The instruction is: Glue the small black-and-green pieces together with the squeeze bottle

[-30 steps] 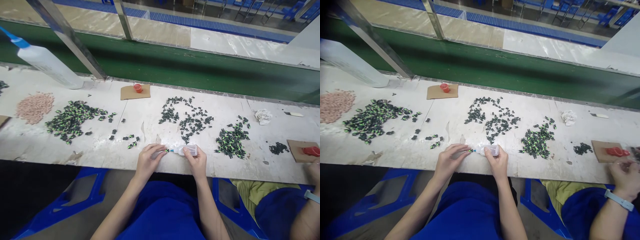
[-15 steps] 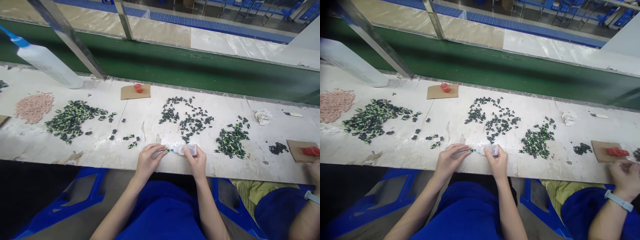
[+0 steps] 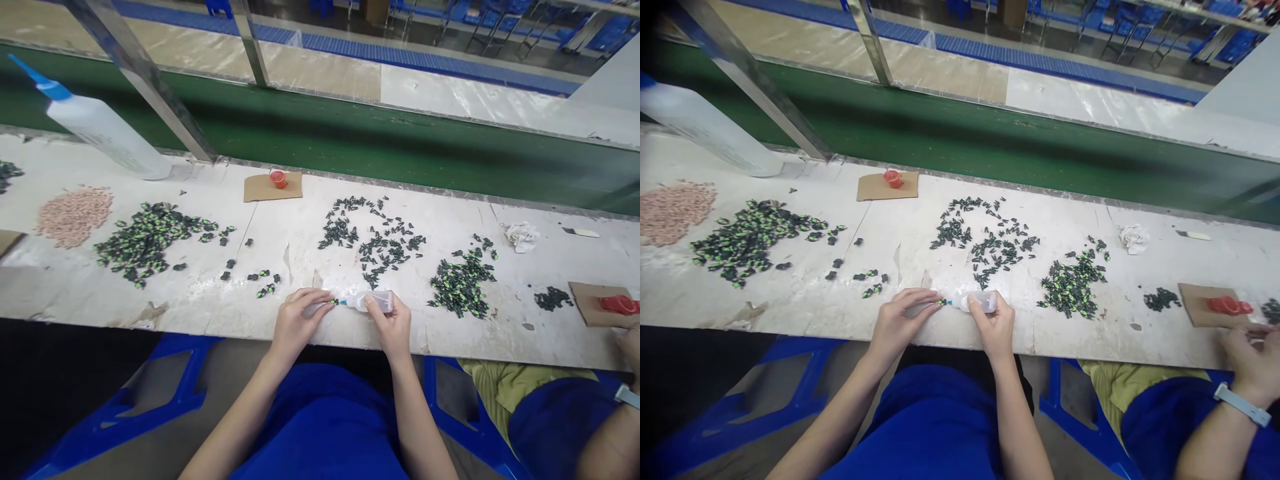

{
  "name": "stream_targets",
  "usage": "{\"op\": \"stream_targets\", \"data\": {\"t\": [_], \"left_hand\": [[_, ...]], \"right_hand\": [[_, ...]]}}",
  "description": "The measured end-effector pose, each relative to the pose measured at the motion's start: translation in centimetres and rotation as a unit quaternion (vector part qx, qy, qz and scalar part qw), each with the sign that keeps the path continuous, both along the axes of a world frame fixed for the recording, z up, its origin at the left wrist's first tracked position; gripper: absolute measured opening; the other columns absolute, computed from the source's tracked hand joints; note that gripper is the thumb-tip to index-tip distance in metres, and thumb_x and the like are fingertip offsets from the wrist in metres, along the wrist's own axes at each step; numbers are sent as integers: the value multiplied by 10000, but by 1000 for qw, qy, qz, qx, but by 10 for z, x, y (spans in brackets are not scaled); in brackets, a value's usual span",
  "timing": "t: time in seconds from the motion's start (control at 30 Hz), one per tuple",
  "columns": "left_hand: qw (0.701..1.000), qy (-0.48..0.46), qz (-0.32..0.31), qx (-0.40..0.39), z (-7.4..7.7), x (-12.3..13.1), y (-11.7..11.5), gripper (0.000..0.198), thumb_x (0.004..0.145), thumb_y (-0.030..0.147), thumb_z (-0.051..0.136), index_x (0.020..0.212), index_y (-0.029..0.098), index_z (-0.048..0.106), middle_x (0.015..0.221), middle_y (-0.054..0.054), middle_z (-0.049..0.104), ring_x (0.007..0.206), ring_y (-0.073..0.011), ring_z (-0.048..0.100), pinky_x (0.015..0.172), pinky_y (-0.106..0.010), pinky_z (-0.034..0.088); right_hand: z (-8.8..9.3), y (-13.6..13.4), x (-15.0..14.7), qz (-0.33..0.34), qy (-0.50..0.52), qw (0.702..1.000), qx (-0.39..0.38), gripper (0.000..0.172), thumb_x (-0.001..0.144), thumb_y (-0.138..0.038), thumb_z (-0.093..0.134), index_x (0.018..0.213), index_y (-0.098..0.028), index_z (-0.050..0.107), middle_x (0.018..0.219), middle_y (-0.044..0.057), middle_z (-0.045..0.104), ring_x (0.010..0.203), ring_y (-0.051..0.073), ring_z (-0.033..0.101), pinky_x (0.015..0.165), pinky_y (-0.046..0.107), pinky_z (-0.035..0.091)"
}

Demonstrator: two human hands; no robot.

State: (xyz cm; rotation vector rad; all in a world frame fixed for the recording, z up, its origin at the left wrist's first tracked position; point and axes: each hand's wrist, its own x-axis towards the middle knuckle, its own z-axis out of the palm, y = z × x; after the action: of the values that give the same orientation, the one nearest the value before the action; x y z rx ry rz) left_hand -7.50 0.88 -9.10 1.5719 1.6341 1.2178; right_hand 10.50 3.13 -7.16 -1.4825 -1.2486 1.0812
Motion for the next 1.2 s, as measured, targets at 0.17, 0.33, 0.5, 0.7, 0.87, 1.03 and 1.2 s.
{"op": "stream_targets", "data": {"t": [0.17, 0.33, 0.5, 0.7, 0.87, 1.03, 1.2], "left_hand": [[1000, 5, 1, 3, 1, 0, 1, 112, 799, 275, 700, 889, 230, 748, 860, -40, 745, 850, -214, 724, 836, -359, 591], [1000, 16, -5, 13, 0, 0, 0, 118, 815, 287, 682, 892, 223, 744, 863, -45, 736, 836, -211, 718, 835, -369, 589], [998, 49, 10, 42, -5, 0, -2, 154, 840, 311, 655, 941, 223, 731, 948, -55, 722, 960, -223, 676, 878, -378, 573], [988, 105, -12, 110, -16, -3, 0, 167, 850, 300, 648, 987, 238, 723, 1040, -73, 719, 1080, -269, 596, 909, -450, 543], [984, 129, -20, 124, -20, -3, 1, 145, 881, 282, 594, 924, 253, 730, 1056, -73, 697, 1096, -266, 569, 916, -450, 522], [983, 130, -25, 124, -19, -4, 0, 151, 888, 298, 582, 904, 242, 721, 1008, -64, 712, 1075, -260, 570, 913, -438, 510], [985, 125, -35, 118, -15, -5, -3, 170, 884, 332, 583, 874, 236, 722, 928, -51, 728, 1042, -260, 587, 901, -428, 507]], "right_hand": [[1, 0, -1, 0, -6, 1000, -1, 293, 764, -425, 646, 626, -181, 562, 556, -29, 500, 550, 125, 433, 518, 244, 362], [-3, 0, 1, -20, 12, 1000, 9, 286, 761, -409, 653, 624, -175, 561, 559, -32, 518, 533, 116, 453, 512, 240, 376], [-8, -4, 6, -83, 65, 991, 81, 235, 760, -400, 655, 788, -173, 597, 675, 5, 631, 599, 147, 578, 545, 259, 461], [-7, -2, -25, -11, 48, 989, 136, 356, 666, -316, 755, 799, -241, 433, 899, 74, 739, 797, 211, 716, 729, 342, 572], [-9, 14, -50, 33, -46, 990, 130, 339, 712, -315, 727, 835, -250, 418, 1023, 106, 739, 899, 234, 725, 778, 373, 589], [-8, 15, -28, 93, -147, 968, 183, 362, 757, -312, 722, 1044, -207, 529, 1029, 99, 708, 860, 217, 702, 758, 355, 594], [4, 29, 27, 50, -345, 916, 200, 234, 854, -126, 608, 1067, -204, 666, 1041, 110, 673, 935, 233, 645, 831, 370, 548]]}}
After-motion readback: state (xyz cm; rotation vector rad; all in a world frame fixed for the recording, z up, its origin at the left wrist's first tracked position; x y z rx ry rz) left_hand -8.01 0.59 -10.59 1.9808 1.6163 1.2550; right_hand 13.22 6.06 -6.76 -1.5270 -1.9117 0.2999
